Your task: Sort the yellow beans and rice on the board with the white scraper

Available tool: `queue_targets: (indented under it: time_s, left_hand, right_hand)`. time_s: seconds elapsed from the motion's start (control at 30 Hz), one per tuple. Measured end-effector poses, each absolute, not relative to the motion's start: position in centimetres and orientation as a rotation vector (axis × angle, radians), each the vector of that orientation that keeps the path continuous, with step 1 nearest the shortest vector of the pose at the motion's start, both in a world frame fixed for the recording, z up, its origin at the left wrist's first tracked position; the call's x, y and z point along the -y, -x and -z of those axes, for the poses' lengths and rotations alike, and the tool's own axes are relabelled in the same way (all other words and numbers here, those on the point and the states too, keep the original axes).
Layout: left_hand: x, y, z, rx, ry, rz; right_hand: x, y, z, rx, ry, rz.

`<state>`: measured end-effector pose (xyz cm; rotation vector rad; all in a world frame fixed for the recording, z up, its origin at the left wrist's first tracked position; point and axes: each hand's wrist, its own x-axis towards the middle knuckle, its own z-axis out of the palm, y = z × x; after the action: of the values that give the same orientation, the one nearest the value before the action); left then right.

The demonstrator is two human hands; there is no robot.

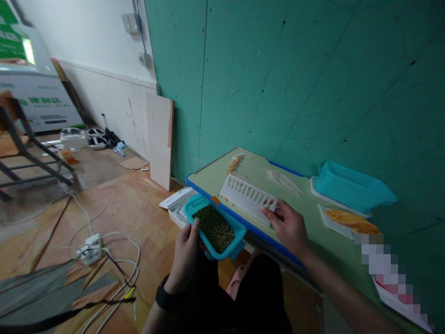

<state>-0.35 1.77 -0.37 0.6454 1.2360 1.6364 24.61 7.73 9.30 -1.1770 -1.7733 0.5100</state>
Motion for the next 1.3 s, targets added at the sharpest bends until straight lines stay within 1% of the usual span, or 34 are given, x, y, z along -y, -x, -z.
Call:
queue_targets:
  time_s: [0.13, 0.33, 0.47, 0.67, 0.87, 1.17, 1.3]
  left_hand:
    - [-1.8, 0.1, 0.1, -1.253, -0.666, -1.647]
    - [-1.8, -0.1, -0.3, -1.228, -0.673, -1.655]
    - [-1.8, -0.1, -0.3, -1.223, -0.671, -1.646]
    - [-1.9, 0.2, 0.3, -1.215, -0.637, -1.645]
    - [-2.0, 0.3, 0.5, -1.212, -0.626, -1.643]
    - [-1.8, 0.3, -0.6, -1.261, -0.667, -1.629]
    - [-1.9, 0.4, -0.4, -1.238, -0.650, -1.629]
  right_hand:
    - [-6.5, -24.3, -9.0, 1.793, 1.158, -0.418]
    - [-4.3, -23.6, -8.5, 1.899, 1.079, -0.081]
    - [-3.8, -23.3, -8.1, 1.921, 1.002, 0.044]
    - [-6.1, -23.1, -8.2, 1.859, 1.071, 0.092]
    - [-8.3, -22.4, -8.3, 1.908, 1.107, 0.068]
    - [-6.1, -23.5, -8.6, 1.990, 0.997, -0.054]
    - [-5.9, -25.1, -9.1, 1.881, 1.074, -0.001]
